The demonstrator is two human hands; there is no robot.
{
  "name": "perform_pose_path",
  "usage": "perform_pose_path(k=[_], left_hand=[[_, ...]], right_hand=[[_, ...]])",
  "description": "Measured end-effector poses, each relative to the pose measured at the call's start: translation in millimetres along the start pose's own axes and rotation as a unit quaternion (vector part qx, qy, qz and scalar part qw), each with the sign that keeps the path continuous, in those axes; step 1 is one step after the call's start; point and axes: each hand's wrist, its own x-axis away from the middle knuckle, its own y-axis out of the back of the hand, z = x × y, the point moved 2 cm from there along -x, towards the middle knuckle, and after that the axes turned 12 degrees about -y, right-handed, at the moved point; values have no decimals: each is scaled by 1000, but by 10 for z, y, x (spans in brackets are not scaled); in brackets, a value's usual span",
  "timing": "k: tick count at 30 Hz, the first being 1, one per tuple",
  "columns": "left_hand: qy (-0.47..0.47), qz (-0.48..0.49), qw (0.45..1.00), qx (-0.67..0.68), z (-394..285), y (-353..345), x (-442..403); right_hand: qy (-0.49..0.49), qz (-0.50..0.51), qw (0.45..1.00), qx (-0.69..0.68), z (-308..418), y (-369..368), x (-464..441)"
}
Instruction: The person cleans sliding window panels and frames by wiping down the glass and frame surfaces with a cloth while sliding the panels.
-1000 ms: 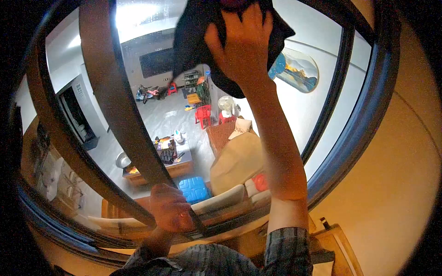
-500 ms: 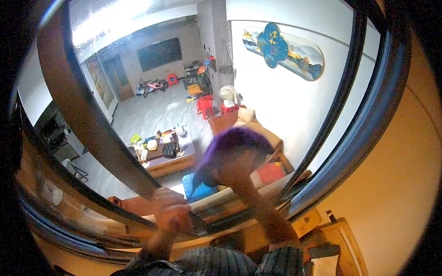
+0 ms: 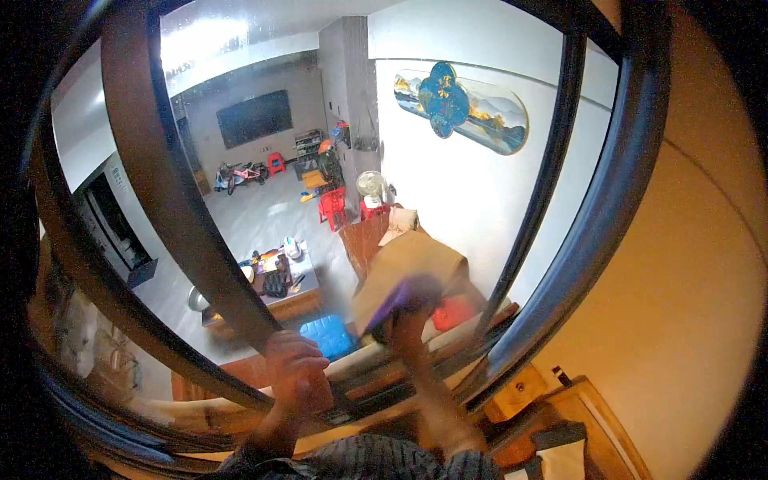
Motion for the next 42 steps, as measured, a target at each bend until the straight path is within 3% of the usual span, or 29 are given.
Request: perform_pose_path(k=[2, 3, 4, 5, 11, 13, 14, 16, 17, 19, 20, 27, 29, 32, 37, 42], left_hand=[[-7, -1, 1000, 12, -57, 78, -54], [-11, -2, 1000, 18, -67, 124, -62], [-22, 3, 1000, 17, -72, 158, -57], [-33, 7, 999, 16, -68, 187, -55], [-33, -9, 999, 16, 16, 251, -61], [-21, -12, 1000, 5, 27, 206, -85], [-9, -17, 1000, -1, 0, 160, -100], [-5, -6, 1000, -2, 21, 42, -112], [-16, 8, 1000, -1, 81, -13, -99], [-21, 21, 1000, 3, 154, -171, -90], [-16, 20, 1000, 8, 169, -257, -86], [29, 3, 999, 23, 95, -933, -149], [39, 44, 997, 50, 96, -1026, -119], [60, 130, 985, 93, 65, -1187, -284], [72, 244, 956, 143, 98, -1672, -173], [76, 338, 931, 111, 118, -2026, 152]], right_hand=[[-4, -68, 998, 17, 312, 167, -797], [40, -106, 992, 47, 531, 312, -1255], [44, -129, 987, 84, 272, 279, -1643], [35, -144, 986, 76, 1051, 619, -2127], [287, -260, 922, -11, 2351, 1161, -3793], [230, -255, 939, 17, 2621, 1228, -3922], [205, -247, 947, -22, 2693, 1268, -3902], [277, -361, 880, 139, 2558, 1199, -3810], [240, -333, 912, 22, 2468, 1195, -3804], [166, -285, 941, 78, 2155, 1156, -3693], [176, -293, 940, 4, 1943, 1093, -3637], [41, -194, 979, 38, 715, 827, -2527], [33, -198, 980, -2, 380, 646, -2126], [-64, -107, 992, -27, -112, 362, -1341], [-147, -3, 989, -30, -498, 168, -140], [-159, 38, 986, -18, -528, 220, 184]])
